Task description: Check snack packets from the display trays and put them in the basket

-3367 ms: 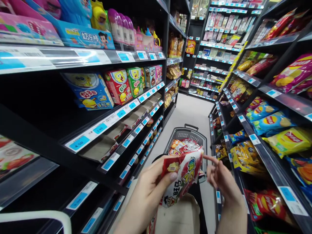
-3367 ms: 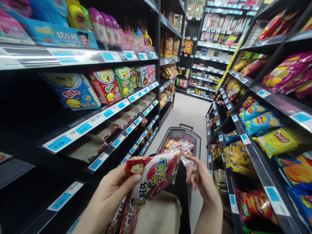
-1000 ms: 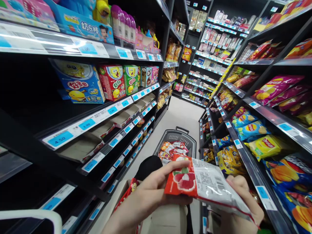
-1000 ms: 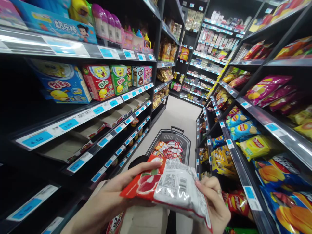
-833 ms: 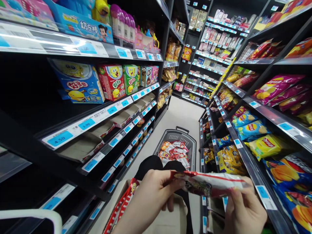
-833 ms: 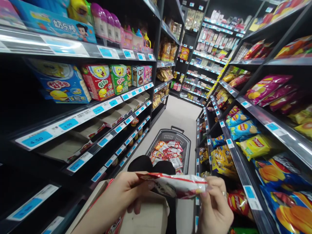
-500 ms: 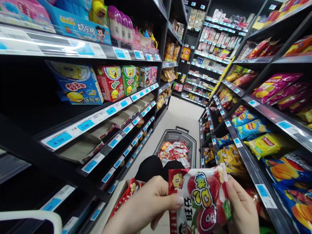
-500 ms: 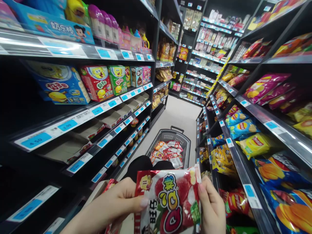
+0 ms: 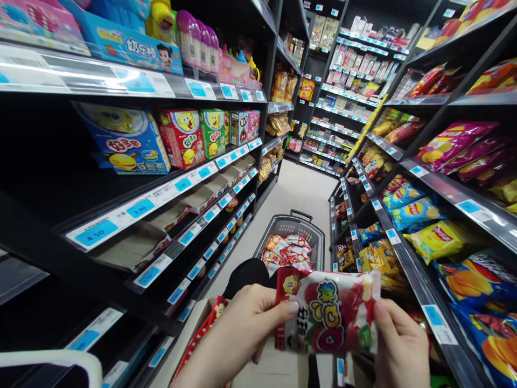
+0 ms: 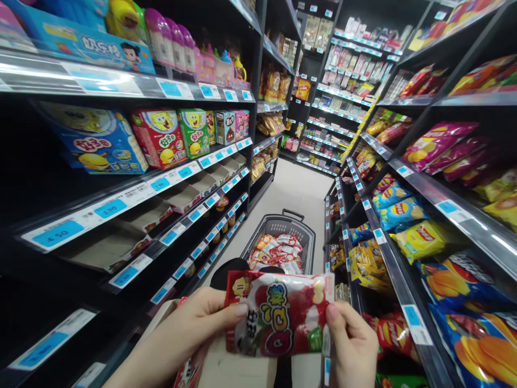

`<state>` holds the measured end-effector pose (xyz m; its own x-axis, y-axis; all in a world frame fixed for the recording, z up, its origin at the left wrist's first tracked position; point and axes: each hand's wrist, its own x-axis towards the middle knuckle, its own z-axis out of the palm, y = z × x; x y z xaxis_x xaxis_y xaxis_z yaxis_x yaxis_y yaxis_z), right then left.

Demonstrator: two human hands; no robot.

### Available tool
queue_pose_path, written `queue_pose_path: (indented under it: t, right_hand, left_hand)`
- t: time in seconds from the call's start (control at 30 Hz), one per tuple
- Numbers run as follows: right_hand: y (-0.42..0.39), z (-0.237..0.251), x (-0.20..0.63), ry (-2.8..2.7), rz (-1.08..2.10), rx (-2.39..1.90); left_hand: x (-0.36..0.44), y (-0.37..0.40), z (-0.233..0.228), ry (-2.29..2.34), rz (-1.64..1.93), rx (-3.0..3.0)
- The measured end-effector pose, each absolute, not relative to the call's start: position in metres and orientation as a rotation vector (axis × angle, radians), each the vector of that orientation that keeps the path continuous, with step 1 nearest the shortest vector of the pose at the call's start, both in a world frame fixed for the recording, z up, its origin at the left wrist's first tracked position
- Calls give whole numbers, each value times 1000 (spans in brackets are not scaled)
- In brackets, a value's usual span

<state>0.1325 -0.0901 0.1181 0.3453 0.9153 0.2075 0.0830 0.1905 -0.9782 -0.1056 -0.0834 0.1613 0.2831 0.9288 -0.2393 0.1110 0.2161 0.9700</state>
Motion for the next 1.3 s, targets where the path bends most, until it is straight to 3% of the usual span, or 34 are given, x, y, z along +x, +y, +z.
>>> queue_pose_path:
  t: [0.13, 0.37, 0.47, 0.6, 0.8, 0.9, 1.03, 1.17, 1.3]
  right_hand:
    - [-91, 113, 139, -1153, 593, -1234]
    - [-86, 122, 128, -1457, 413, -1022]
    - [-83, 138, 108, -1760, 276, -891]
    - [-87, 149, 103, -1986, 405, -731]
    - [-92, 128, 139, -1129, 517, -1079]
    - [-97, 128, 139, -1021, 805, -1148]
    - [-107, 134, 124, -887, 1048, -1148]
    - [-102, 136, 113, -743, 925, -1131]
    - [-97, 134, 110, -829, 835, -1084]
  left_hand:
    - [-107, -85, 175, 1354, 769, 1312]
    - [-76, -87, 160, 722, 1329, 843]
    - [-58, -94, 156, 435, 1362, 714]
    - [-61, -96, 160, 597, 1266, 789]
    - [-82, -89, 170, 570, 713, 977]
    - [-89, -87, 170, 560, 663, 1022]
    - [-101, -82, 158, 457, 684, 886]
    - [-102, -80, 154, 322, 928, 778]
    - [-89, -84, 161, 557, 1256, 842]
